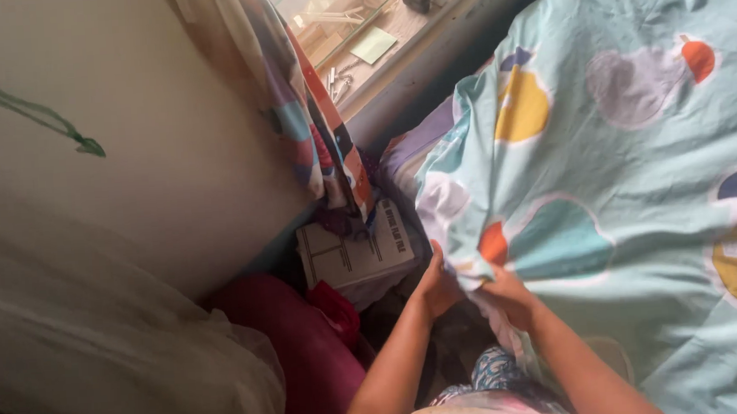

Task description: The person is making a bed by spreading and tucking in a bedsheet over a mattress.

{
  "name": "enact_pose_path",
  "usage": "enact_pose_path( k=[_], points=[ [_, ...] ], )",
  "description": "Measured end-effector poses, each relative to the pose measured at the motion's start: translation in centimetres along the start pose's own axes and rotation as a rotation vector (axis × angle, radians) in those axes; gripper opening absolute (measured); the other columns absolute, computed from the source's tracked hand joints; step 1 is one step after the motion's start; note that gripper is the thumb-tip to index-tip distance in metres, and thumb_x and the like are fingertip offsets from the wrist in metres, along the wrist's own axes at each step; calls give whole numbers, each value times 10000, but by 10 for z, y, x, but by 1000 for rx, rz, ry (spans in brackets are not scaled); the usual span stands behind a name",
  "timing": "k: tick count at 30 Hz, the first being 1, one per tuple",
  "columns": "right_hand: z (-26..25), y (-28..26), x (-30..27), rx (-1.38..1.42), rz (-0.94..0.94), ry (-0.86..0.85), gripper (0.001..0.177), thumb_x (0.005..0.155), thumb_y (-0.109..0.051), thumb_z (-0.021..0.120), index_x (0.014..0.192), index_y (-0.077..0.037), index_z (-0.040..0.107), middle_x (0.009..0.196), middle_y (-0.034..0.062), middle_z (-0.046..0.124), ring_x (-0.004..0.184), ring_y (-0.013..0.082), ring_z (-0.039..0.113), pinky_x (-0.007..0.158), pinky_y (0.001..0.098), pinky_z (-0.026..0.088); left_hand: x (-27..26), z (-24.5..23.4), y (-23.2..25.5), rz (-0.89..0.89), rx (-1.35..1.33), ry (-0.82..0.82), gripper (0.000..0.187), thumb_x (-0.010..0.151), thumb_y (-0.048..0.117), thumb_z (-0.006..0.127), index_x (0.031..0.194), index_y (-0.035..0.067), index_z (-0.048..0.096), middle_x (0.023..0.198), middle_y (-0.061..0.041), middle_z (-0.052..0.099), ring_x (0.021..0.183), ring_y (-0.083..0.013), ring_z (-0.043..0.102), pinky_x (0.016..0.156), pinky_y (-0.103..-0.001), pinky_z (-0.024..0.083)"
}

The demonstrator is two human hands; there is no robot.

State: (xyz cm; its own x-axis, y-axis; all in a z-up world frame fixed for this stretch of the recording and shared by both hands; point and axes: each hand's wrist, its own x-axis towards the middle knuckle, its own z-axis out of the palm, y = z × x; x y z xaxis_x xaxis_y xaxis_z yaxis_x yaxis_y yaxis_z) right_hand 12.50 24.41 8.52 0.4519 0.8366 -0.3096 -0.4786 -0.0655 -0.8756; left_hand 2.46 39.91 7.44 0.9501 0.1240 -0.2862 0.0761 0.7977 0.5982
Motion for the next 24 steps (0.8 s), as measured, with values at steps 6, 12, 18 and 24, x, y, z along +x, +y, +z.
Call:
enact_pose_path(
  k=[6, 12, 18, 24],
  points=[
    [-28, 14, 13, -35, 132, -131, 540, 861, -147, 777, 1373, -56, 631, 1246, 58, 695, 1140, 142, 632, 993, 311, 485, 78, 22, 115, 427, -92, 91, 934, 905, 785, 506, 1488, 56, 484, 1408, -145, 593, 1266, -319, 588, 1088, -462, 468],
    [-39, 42, 70, -725, 85, -44, 847, 820, -276, 778, 1561, -172, 381, 1486, 117, 552, 1407, 272, 504, 1146, 370, 421, 77, 19, 264, 813, -10, 327, 414, 937, 141, 690, 1335, 37, 647, 1239, -128, 675, 1099, -308, 682, 1032, -472, 535],
    [-61, 129, 121, -1251, -2, -346, 1022, 857, -289, 908, 1531, 1, 197, 1573, 330, 232, 1455, 454, 266, 1164, 455, 302, 100, -150, 259, 748, 1041, 858, 567, 912, 270, 610, 1438, 57, 629, 1475, -129, 625, 1379, -279, 574, 1177, -400, 431],
    [-80, 175, 168, -1409, 362, -733, 619, 1003, -424, 725, 1449, -33, 549, 1379, 221, 613, 1276, 377, 586, 1085, 452, 466, 123, -170, 241, 234, 1253, 1344, 1187, 664, 405, 944, 1567, 68, 251, 1567, -279, 298, 1456, -451, 312, 1192, -501, 283]
  ],
)
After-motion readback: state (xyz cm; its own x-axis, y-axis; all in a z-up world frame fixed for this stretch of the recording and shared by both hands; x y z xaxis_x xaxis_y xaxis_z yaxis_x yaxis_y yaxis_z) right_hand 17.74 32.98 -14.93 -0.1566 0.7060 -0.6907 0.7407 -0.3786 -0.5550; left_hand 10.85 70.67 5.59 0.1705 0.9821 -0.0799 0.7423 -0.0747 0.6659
